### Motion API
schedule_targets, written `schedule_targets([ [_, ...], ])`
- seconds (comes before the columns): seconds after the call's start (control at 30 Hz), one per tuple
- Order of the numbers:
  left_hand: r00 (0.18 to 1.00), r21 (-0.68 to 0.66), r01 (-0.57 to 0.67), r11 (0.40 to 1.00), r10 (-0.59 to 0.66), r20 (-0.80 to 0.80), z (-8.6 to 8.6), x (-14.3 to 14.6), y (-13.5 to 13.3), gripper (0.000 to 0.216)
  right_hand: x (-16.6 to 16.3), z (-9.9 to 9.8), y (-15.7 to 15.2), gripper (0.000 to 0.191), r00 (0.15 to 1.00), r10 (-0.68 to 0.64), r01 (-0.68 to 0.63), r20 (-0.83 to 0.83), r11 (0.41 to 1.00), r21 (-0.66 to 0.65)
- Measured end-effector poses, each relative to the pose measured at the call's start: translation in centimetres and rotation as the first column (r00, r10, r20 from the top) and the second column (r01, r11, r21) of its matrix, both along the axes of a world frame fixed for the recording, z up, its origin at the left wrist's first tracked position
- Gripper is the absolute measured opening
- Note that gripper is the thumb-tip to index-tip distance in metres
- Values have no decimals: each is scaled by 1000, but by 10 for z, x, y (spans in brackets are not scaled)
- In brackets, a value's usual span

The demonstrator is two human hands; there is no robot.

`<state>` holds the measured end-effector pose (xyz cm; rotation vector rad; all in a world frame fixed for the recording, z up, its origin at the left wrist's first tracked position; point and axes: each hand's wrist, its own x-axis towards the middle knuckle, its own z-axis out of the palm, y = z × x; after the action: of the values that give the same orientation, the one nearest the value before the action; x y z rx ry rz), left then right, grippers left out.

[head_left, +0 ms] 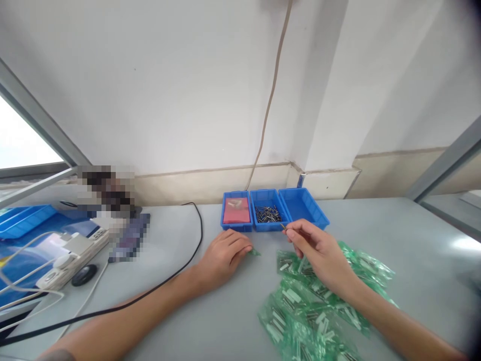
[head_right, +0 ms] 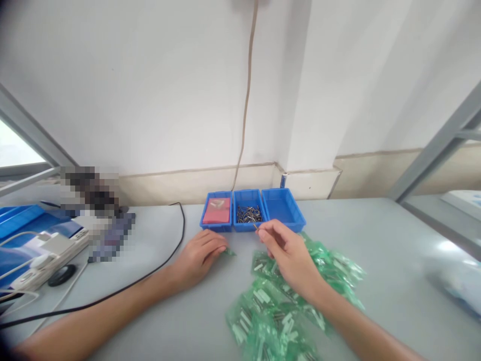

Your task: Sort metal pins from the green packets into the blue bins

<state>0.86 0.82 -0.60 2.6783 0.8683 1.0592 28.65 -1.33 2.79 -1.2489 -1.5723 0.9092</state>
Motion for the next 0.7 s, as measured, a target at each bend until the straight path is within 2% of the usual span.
schedule_targets([
  [0.47, 998, 48, 17, 999, -19, 60, 0, 0, -2, 13, 2, -4, 2, 29, 1000, -4, 4, 17, 1000, 4],
  [0.7, 998, 72, 45, 996, -47, 35, 0, 1, -1, 14, 1, -4, 2, 32, 1000, -2, 2, -2, 1000, -18],
])
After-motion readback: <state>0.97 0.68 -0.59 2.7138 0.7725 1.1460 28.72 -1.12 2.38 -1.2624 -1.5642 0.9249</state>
